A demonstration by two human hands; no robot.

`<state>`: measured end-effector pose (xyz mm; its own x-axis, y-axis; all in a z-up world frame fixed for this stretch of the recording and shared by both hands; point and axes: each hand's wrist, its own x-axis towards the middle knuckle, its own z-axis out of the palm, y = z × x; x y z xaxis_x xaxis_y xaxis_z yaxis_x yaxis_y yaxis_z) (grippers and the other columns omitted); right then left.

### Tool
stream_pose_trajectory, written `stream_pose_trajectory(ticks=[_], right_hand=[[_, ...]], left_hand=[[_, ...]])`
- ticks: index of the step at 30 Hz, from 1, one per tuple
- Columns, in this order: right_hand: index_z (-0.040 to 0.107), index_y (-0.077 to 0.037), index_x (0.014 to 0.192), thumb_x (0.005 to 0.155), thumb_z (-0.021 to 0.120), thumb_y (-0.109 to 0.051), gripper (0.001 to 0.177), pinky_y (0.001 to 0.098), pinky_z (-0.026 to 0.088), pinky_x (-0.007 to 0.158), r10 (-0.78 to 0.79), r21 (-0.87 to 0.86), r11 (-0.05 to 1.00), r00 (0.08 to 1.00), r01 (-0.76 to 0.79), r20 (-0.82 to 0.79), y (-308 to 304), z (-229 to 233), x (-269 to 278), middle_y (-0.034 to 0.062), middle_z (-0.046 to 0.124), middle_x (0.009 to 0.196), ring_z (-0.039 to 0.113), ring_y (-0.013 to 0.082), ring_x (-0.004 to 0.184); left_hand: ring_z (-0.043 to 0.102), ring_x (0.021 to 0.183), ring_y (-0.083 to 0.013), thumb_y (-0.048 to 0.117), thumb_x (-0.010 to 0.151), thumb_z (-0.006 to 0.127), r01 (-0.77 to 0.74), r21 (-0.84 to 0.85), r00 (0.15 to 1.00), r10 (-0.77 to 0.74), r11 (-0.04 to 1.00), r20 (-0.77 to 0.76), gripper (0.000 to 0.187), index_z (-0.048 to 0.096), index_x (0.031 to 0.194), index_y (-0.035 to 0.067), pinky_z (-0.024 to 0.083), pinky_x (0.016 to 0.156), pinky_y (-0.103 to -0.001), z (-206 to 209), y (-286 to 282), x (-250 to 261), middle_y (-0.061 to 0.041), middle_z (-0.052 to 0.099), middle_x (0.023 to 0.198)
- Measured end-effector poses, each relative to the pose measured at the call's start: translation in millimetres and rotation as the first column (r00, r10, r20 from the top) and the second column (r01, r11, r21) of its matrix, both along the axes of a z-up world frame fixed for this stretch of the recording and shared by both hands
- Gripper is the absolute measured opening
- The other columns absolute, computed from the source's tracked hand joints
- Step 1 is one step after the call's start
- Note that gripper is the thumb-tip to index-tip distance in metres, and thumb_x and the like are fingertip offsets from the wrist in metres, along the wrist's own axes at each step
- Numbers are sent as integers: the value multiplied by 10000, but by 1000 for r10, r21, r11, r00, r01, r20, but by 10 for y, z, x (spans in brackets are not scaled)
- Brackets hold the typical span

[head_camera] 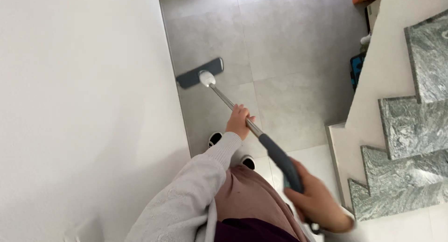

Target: The person mops a tiled floor using a flat mop, moving it back and forth across the surface. The person navigates around a large metal container, stacked boxes, and a staircase while cleaning the area.

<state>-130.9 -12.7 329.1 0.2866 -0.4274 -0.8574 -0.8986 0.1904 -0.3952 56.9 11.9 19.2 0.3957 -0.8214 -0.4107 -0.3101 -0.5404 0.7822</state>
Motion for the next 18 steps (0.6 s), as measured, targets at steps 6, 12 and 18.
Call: stream_pose_trajectory(ticks=[6, 12, 18], right_hand=[[484, -226, 1504, 781, 605, -190, 734, 346, 429, 653, -99, -37, 994, 988, 105, 120, 168, -791, 1062, 62, 633, 856, 555, 203, 701], [386, -159, 1542, 784, 652, -149, 803, 408, 534, 411, -146, -49, 983, 923, 174, 357, -96, -1614, 2113, 144, 646, 538, 667, 316, 418], [349, -131, 1545, 815, 625, -45, 786, 401, 531, 309, -395, 149, 914, 746, 377, 536, -152, -2095, 2903, 184, 615, 608, 626, 319, 373]], left_hand=[[264, 1530, -402, 177, 1018, 526, -67, 163, 997, 74, 984, -37, 444, 473, 1453, 247, 400, 1128, -449, -837, -182, 1080, -230, 73, 1693], [739, 949, -368, 488, 1005, 492, -555, 97, 713, 532, 826, -456, 509, 603, 1414, 205, 634, 815, -431, -1086, -534, 2042, -246, 693, 1193], [768, 963, -362, 84, 835, 722, -643, 209, 462, 592, 736, -661, 834, 366, 1567, 269, 730, 775, -370, -293, -723, 2528, -261, 319, 1548]])
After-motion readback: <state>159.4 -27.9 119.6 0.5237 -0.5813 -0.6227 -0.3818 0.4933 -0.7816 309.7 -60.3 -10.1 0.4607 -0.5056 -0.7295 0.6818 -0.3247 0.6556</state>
